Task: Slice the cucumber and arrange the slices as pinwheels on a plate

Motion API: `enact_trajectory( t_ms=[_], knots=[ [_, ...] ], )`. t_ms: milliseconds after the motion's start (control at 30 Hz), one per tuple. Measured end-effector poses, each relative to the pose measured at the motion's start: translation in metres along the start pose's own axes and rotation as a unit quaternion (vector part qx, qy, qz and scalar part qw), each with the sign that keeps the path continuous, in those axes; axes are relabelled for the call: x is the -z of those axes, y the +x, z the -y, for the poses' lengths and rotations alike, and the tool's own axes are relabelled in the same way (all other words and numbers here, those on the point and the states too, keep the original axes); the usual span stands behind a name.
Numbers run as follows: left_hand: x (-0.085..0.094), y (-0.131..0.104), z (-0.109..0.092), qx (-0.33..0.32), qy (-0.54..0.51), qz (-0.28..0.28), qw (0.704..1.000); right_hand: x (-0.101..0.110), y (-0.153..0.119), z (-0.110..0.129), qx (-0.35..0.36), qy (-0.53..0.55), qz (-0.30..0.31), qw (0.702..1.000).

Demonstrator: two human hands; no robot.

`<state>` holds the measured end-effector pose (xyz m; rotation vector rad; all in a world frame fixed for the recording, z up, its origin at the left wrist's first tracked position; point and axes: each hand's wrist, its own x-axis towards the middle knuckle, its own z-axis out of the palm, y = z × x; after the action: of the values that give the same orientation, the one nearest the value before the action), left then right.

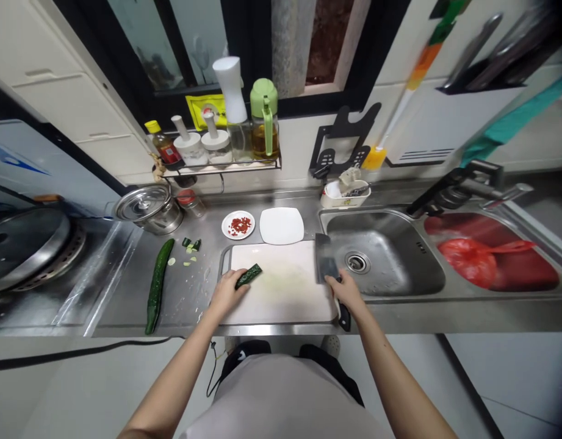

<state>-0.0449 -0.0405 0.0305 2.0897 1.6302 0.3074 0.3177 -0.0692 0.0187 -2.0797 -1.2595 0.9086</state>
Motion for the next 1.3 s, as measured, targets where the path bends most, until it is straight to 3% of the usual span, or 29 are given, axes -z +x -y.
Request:
enact_trajectory(
  t_ms=[167,500,700,867,1300],
  knots=[
    [-0.023,0.004,-0.022,-0.004,0.021,0.027,0.999,-0.008,-0.003,0.021,0.012,-0.077,0.033,0.996],
    [-0.026,0.006,-0.025,-0.005,0.059,0.022,0.998,-0.029,-0.026,0.068,0.083,-0.277,0.168,0.942],
    [-0.03,0.012,-0.034,-0.063,0.03,0.005,0.998,-0.046,-0.031,0.072,0.111,-0.336,0.174,0.919],
    [-0.038,0.014,-0.036,-0.071,0.026,-0.006,0.997,-0.049,-0.033,0.073,0.115,-0.369,0.186,0.903],
    [-0.039,0.013,-0.031,-0.077,0.024,0.017,0.997,-0.05,-0.034,0.077,0.115,-0.372,0.199,0.899]
  ],
)
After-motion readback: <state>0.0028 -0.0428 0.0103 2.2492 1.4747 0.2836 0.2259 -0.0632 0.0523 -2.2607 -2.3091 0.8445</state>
